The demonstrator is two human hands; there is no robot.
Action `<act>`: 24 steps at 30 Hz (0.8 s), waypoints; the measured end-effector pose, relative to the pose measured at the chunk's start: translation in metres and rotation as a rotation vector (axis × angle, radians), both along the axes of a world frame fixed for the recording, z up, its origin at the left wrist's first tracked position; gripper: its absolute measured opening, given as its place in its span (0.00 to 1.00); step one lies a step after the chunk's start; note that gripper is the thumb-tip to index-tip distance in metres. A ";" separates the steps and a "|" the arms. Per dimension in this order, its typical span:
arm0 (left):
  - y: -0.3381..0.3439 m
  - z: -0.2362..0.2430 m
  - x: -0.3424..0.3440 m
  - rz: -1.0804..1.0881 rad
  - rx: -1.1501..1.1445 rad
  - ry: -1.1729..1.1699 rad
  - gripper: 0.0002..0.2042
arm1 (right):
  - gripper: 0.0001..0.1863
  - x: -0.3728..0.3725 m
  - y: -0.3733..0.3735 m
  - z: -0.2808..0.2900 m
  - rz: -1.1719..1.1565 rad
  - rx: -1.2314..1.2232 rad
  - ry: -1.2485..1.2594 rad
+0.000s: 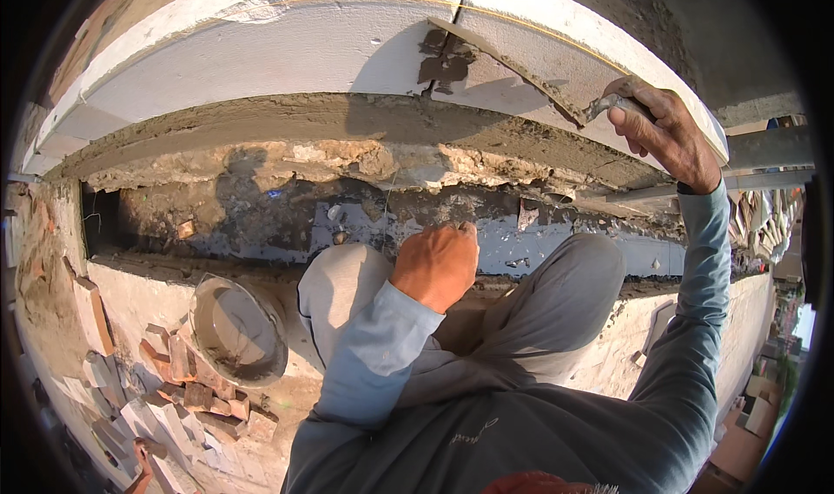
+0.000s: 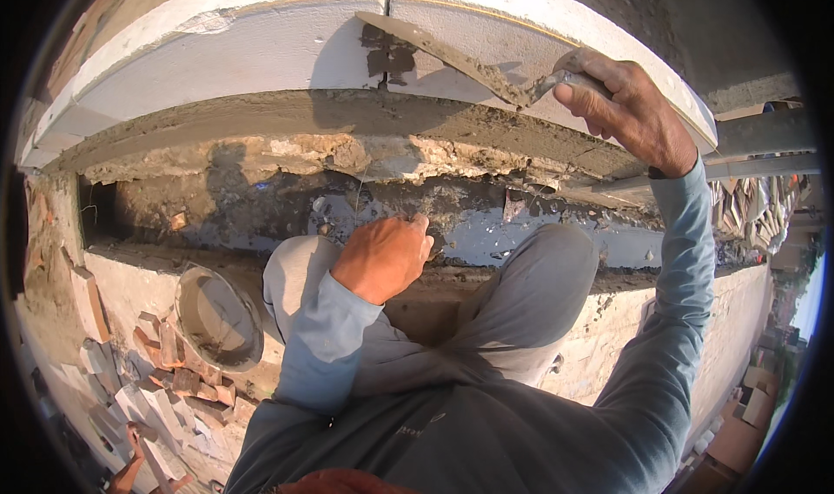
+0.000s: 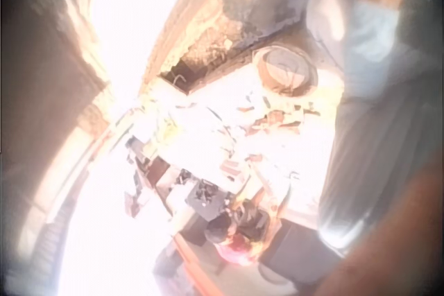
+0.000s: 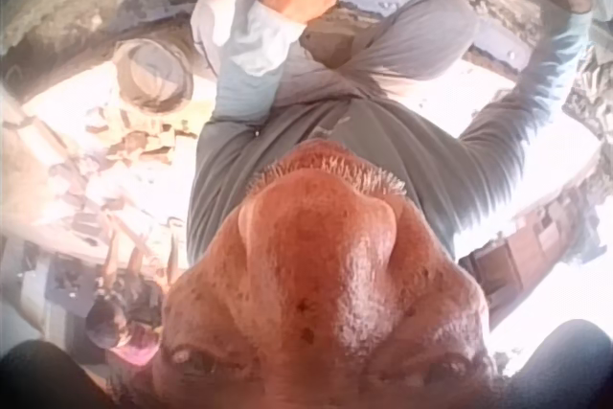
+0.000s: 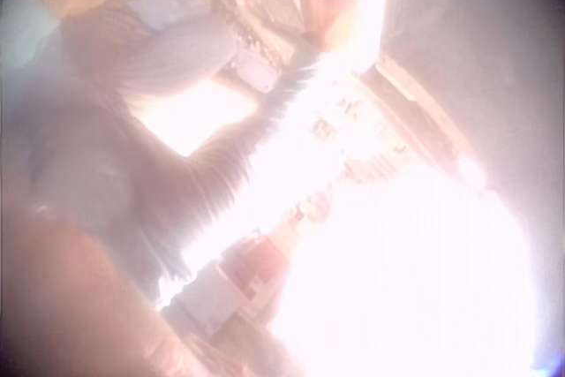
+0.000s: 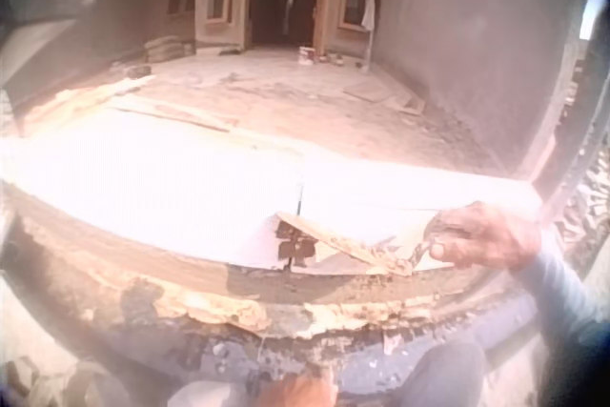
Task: The person applies mortar to a wall using a trowel and places white rectangular tiles onto the surface. They use a hammer to tap the tiles into position and a measuring tape to check alignment. The person continues to apply mortar and install tiles along the wall.
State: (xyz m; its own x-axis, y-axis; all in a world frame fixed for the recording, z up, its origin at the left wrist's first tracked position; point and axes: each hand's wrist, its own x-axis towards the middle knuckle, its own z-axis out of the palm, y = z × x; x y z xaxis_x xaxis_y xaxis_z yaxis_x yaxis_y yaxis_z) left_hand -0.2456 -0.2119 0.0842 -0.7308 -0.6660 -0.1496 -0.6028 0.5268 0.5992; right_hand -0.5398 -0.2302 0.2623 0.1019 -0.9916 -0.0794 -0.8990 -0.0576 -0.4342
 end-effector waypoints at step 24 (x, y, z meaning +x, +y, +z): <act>0.007 0.015 0.018 -0.036 0.060 -0.062 0.13 | 0.26 0.002 0.038 0.013 -0.389 0.068 -0.653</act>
